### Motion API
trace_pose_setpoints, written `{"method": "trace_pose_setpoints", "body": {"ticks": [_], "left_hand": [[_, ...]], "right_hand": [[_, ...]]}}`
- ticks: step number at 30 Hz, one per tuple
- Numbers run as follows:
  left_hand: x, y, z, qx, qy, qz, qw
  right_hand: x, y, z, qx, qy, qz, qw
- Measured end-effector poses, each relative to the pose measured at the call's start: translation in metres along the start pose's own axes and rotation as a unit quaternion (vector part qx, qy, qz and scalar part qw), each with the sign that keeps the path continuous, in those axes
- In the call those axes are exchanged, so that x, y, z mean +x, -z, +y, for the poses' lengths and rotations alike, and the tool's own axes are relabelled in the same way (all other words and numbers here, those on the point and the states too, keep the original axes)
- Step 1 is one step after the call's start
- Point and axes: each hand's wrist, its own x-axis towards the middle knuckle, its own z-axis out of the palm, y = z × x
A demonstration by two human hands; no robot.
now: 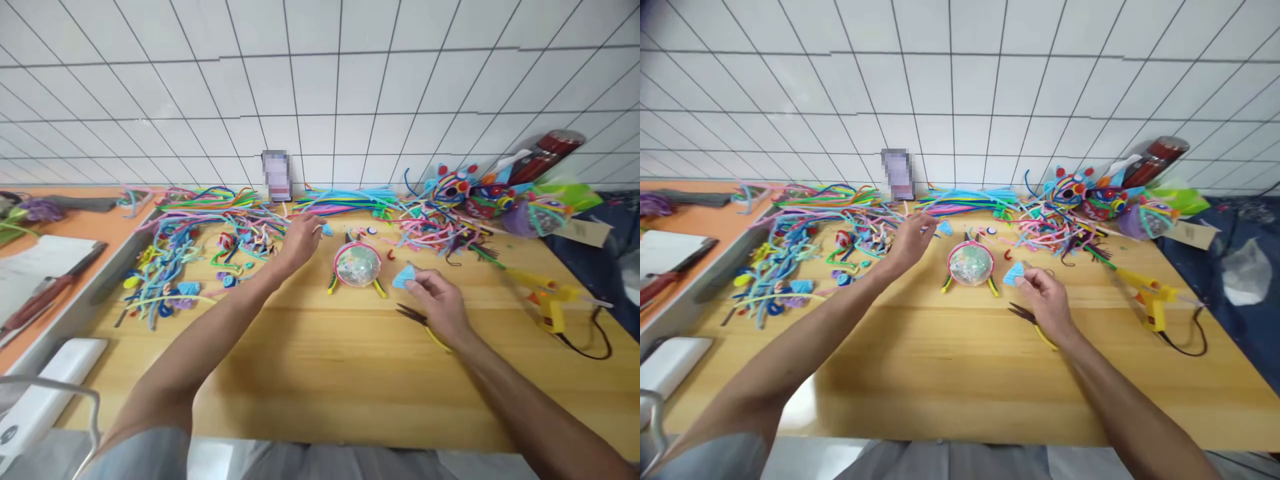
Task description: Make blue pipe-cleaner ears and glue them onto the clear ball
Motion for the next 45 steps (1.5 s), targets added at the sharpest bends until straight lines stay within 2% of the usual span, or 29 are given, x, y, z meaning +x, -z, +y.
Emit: {"method": "trace_pose_setpoints", "body": {"ticks": [2, 3, 5, 7, 11, 14, 16, 17, 18, 19, 20, 24, 27, 30, 34, 38, 42, 45], "left_hand": [[0.017, -0.01, -0.01, 0.138, -0.041, -0.113, 0.983], [0.023, -0.016, -0.013, 0.159, -0.05, -0.144, 0.975], [0.033, -0.029, -0.017, 0.181, -0.057, -0.187, 0.964], [0.041, -0.039, -0.021, 0.189, -0.053, -0.205, 0.959], [0.053, -0.042, -0.029, 0.179, -0.038, -0.188, 0.965], [0.057, -0.027, -0.029, 0.153, -0.022, -0.133, 0.979], [0.055, -0.01, -0.024, 0.111, 0.002, -0.063, 0.992], [0.052, -0.001, -0.019, 0.067, 0.018, -0.02, 0.997], [0.047, 0.008, -0.013, -0.042, 0.048, 0.044, 0.997], [0.039, 0.016, -0.006, -0.166, 0.068, 0.084, 0.98], [0.03, 0.022, 0.002, -0.254, 0.08, 0.092, 0.96], [-0.018, 0.031, 0.042, -0.394, 0.102, 0.005, 0.913], [-0.051, 0.024, 0.069, -0.451, 0.107, -0.06, 0.884], [-0.068, 0.019, 0.087, -0.49, 0.108, -0.138, 0.854], [-0.069, 0.017, 0.1, -0.512, 0.103, -0.186, 0.832], [-0.06, 0.023, 0.106, -0.512, 0.108, -0.212, 0.825], [-0.047, 0.034, 0.111, -0.522, 0.097, -0.199, 0.824], [-0.037, 0.041, 0.113, -0.502, 0.08, -0.172, 0.844]], "right_hand": [[-0.004, -0.001, 0.004, -0.026, 0.019, -0.033, 0.999], [-0.007, -0.002, 0.004, -0.038, 0.029, -0.048, 0.998], [-0.011, -0.005, 0.001, -0.056, 0.053, -0.069, 0.995], [-0.013, -0.008, -0.003, -0.067, 0.077, -0.082, 0.991], [-0.015, -0.013, -0.007, -0.071, 0.087, -0.083, 0.99], [-0.014, -0.011, -0.004, -0.077, 0.087, -0.065, 0.991], [-0.013, -0.009, -0.002, -0.082, 0.081, -0.058, 0.992], [-0.013, -0.008, -0.001, -0.082, 0.077, -0.056, 0.992], [-0.012, -0.007, 0.0, -0.081, 0.072, -0.057, 0.993], [-0.012, -0.006, 0.001, -0.078, 0.068, -0.056, 0.993], [-0.012, -0.006, 0.002, -0.074, 0.064, -0.056, 0.994], [-0.012, -0.006, -0.008, -0.029, 0.029, -0.057, 0.998], [-0.014, -0.008, -0.029, 0.026, 0.009, -0.071, 0.997], [-0.014, -0.008, -0.055, 0.048, 0.016, -0.101, 0.994], [-0.007, -0.007, -0.085, 0.065, 0.038, -0.137, 0.988], [0.009, -0.008, -0.104, 0.07, 0.064, -0.135, 0.986], [0.026, -0.009, -0.12, 0.055, 0.089, -0.109, 0.989], [0.036, -0.012, -0.132, 0.055, 0.102, -0.083, 0.99]]}}
